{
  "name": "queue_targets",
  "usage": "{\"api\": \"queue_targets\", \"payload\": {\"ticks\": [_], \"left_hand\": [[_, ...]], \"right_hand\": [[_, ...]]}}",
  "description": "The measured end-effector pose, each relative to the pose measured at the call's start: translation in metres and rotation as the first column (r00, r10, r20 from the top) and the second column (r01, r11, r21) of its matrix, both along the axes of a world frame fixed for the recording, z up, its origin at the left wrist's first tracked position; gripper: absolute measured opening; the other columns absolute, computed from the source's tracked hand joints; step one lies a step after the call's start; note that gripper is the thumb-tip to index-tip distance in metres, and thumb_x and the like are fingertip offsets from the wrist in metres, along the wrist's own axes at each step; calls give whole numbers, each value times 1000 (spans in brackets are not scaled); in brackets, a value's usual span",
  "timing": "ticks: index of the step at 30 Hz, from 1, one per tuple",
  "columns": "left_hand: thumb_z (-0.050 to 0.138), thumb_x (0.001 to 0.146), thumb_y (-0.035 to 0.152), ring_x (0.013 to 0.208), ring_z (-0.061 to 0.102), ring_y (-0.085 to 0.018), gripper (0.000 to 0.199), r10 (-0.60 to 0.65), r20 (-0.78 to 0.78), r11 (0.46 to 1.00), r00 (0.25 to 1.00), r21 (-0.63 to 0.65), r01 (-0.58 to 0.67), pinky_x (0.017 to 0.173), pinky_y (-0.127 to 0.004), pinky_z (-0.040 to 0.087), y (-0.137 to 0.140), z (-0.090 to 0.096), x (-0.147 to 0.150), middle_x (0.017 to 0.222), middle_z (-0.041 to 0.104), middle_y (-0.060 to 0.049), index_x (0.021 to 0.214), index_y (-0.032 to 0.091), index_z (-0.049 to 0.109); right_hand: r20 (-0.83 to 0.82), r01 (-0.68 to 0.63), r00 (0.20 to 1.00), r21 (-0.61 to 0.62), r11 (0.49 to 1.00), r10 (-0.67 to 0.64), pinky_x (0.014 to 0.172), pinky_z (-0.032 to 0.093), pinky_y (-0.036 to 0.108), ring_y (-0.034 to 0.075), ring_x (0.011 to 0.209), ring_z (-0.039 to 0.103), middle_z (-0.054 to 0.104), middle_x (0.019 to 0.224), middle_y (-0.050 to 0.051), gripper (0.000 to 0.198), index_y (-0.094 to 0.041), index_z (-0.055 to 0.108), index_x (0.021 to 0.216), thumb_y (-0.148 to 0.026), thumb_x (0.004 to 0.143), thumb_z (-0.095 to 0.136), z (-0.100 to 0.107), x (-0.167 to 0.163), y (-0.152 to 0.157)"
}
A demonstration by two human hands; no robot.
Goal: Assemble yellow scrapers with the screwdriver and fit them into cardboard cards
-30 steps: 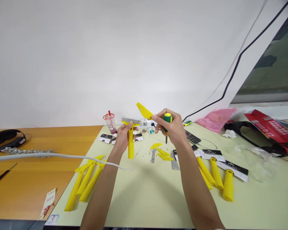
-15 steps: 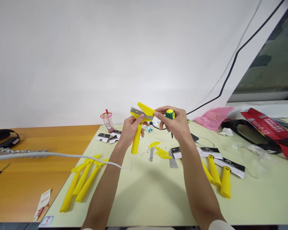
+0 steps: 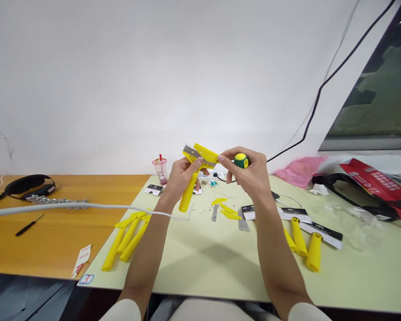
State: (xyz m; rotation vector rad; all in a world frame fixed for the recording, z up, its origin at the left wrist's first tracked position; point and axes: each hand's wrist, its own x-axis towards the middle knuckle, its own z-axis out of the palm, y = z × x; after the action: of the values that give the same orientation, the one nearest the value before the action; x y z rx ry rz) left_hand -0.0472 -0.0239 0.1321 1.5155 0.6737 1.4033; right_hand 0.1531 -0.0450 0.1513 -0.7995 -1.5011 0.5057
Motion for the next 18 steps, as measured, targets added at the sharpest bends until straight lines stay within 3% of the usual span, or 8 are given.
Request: {"api": "queue_targets", "payload": {"ticks": [3, 8, 10, 15, 18], "left_hand": [[86, 85, 64, 40, 55, -8, 57, 0, -27, 1000, 1000, -1, 0, 37, -25, 47, -6, -1, 3, 90, 81, -10, 106, 12, 73], [86, 86, 64, 41, 58, -9, 56, -30, -96, 999, 995, 9, 31, 38, -25, 44, -16, 1, 3, 90, 81, -12, 106, 12, 75], [84, 88, 63, 38, 54, -8, 54, -37, -140, 999, 990, 23, 40, 38, -25, 41, -21, 3, 1, 88, 81, -11, 106, 12, 76], [80, 93, 60, 37, 51, -7, 50, -44, -259, 998, 965, 35, 55, 40, -25, 38, -28, 6, -8, 85, 78, -7, 109, 13, 76], [80, 94, 59, 39, 50, -6, 48, -49, -311, 997, 949, 38, 64, 41, -25, 39, -29, 7, -13, 85, 75, -6, 110, 14, 76]], "right_hand": [[15, -30, 999, -11, 999, 30, 38, 43, 24, 12, 47, 66, 78, 84, 4, 30, -19, 81, 90, -49, 88, 87, -1, -5, -4], [10, -55, 998, 6, 998, 55, 42, 49, 27, 7, 49, 61, 80, 124, 10, 34, -20, 80, 90, -53, 86, 88, -3, -7, -8], [32, -79, 996, -30, 996, 80, 41, 47, 28, 7, 46, 58, 81, 118, 10, 38, -19, 77, 88, -57, 86, 87, -3, -6, -10], [96, -87, 991, -91, 992, 95, 39, 38, 27, 9, 43, 55, 78, 81, 5, 42, -19, 78, 89, -60, 86, 87, 0, -3, -16], [134, -92, 985, -102, 991, 105, 41, 37, 27, 10, 43, 55, 75, 74, 2, 40, -20, 78, 91, -59, 88, 86, 1, -3, -18]]}}
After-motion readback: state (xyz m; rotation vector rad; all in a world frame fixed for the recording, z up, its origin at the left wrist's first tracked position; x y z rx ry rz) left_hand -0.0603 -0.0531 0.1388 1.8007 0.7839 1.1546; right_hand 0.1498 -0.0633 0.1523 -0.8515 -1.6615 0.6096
